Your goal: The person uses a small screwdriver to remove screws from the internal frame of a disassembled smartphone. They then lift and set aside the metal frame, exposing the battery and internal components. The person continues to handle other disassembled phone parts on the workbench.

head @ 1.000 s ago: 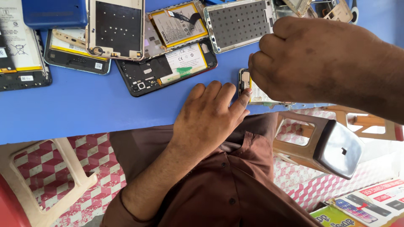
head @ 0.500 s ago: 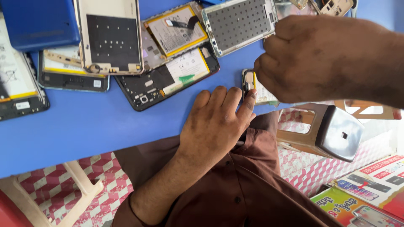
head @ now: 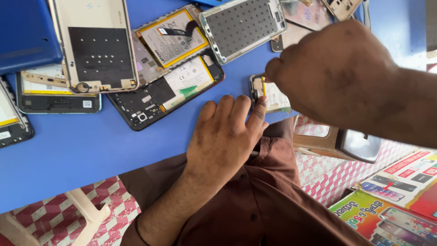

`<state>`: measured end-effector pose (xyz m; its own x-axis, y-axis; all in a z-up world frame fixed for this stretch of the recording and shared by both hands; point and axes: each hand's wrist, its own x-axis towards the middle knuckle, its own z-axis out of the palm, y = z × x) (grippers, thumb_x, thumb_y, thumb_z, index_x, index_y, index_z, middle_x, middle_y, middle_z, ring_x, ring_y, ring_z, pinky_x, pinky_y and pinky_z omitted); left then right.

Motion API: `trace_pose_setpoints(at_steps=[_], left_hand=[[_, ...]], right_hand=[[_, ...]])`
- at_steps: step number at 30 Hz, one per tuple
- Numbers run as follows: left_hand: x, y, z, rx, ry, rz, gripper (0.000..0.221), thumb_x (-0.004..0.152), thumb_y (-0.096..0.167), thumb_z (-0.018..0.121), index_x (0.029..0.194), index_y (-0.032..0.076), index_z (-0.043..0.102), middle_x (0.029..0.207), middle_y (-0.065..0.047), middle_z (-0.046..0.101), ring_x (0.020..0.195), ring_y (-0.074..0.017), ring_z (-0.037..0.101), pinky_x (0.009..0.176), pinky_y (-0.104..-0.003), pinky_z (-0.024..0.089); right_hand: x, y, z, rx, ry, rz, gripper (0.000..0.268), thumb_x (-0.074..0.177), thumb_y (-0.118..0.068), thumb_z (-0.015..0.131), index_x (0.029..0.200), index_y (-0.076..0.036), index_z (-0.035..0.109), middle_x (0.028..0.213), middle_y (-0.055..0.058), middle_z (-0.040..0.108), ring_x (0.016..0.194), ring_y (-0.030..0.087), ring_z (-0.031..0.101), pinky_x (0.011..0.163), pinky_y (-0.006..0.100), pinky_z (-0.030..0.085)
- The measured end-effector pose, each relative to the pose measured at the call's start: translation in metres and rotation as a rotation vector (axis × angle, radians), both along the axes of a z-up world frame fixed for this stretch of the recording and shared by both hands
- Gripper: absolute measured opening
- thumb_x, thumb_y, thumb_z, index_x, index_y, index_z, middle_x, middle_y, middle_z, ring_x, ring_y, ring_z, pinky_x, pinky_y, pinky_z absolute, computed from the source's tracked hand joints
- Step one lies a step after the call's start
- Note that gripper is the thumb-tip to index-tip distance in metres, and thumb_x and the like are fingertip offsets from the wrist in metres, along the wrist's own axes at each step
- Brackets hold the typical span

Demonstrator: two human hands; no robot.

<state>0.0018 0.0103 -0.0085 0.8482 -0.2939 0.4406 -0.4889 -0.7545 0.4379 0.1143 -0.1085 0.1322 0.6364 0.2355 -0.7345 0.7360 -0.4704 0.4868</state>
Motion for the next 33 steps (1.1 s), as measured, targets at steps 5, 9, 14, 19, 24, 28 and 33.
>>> trace_pose_setpoints(at_steps=[5,9,14,19,24,28,33], left_hand=[[0.001,0.000,0.006,-0.019,-0.021,-0.007,0.045,0.087,0.036,0.081,0.122,0.010,0.072,0.098,-0.003,0.055,0.090,-0.0197,0.056,0.075,-0.038,0.044],[0.001,0.000,0.008,0.014,-0.018,-0.005,0.046,0.086,0.037,0.082,0.124,0.012,0.072,0.096,-0.001,0.054,0.090,-0.0187,0.055,0.076,-0.038,0.044],[0.003,-0.003,0.010,0.059,0.041,-0.030,0.048,0.086,0.043,0.080,0.126,0.017,0.073,0.093,0.000,0.052,0.086,-0.0184,0.054,0.071,-0.038,0.041],[0.007,-0.014,0.013,0.211,0.015,0.005,0.042,0.093,0.046,0.079,0.126,0.020,0.075,0.087,0.001,0.049,0.081,-0.0184,0.052,0.070,-0.038,0.039],[0.009,-0.022,0.013,0.220,0.024,0.023,0.038,0.091,0.041,0.079,0.121,0.019,0.077,0.077,0.001,0.048,0.072,-0.0180,0.052,0.063,-0.037,0.036],[0.007,-0.025,0.008,0.238,0.081,0.045,0.038,0.095,0.041,0.082,0.128,0.023,0.077,0.076,0.003,0.047,0.070,-0.0179,0.050,0.065,-0.039,0.034],[0.003,-0.026,0.004,0.160,0.091,0.091,0.044,0.095,0.043,0.084,0.129,0.017,0.073,0.094,0.001,0.059,0.079,-0.0164,0.056,0.073,-0.038,0.040]], right_hand=[[0.025,-0.029,0.001,0.408,0.040,0.187,0.022,0.096,-0.025,0.059,0.114,-0.020,0.071,0.097,0.006,0.076,0.085,0.025,0.074,0.071,0.039,0.061],[0.033,-0.106,0.002,1.111,0.064,0.195,0.022,0.101,-0.028,0.054,0.113,-0.019,0.070,0.090,0.003,0.073,0.078,0.020,0.069,0.067,0.034,0.055],[-0.012,-0.249,-0.030,1.926,0.055,-0.463,0.026,0.108,-0.032,0.048,0.112,-0.019,0.069,0.081,0.000,0.070,0.069,0.014,0.062,0.062,0.028,0.049],[-0.054,-0.337,-0.108,2.702,0.328,-0.812,0.033,0.114,-0.037,0.041,0.112,-0.018,0.068,0.073,-0.004,0.067,0.060,0.008,0.055,0.057,0.022,0.042],[-0.060,-0.359,-0.160,2.913,0.625,-0.853,0.040,0.121,-0.041,0.035,0.111,-0.017,0.067,0.064,-0.007,0.063,0.051,0.002,0.048,0.052,0.016,0.035],[-0.053,-0.361,-0.183,3.023,0.765,-1.022,0.047,0.124,-0.045,0.031,0.109,-0.016,0.065,0.058,-0.009,0.060,0.045,0.000,0.043,0.049,0.013,0.030],[-0.033,-0.357,-0.209,3.289,0.604,-1.228,0.039,0.115,-0.038,0.033,0.093,-0.013,0.053,0.060,-0.008,0.049,0.049,0.004,0.040,0.052,0.021,0.032]])
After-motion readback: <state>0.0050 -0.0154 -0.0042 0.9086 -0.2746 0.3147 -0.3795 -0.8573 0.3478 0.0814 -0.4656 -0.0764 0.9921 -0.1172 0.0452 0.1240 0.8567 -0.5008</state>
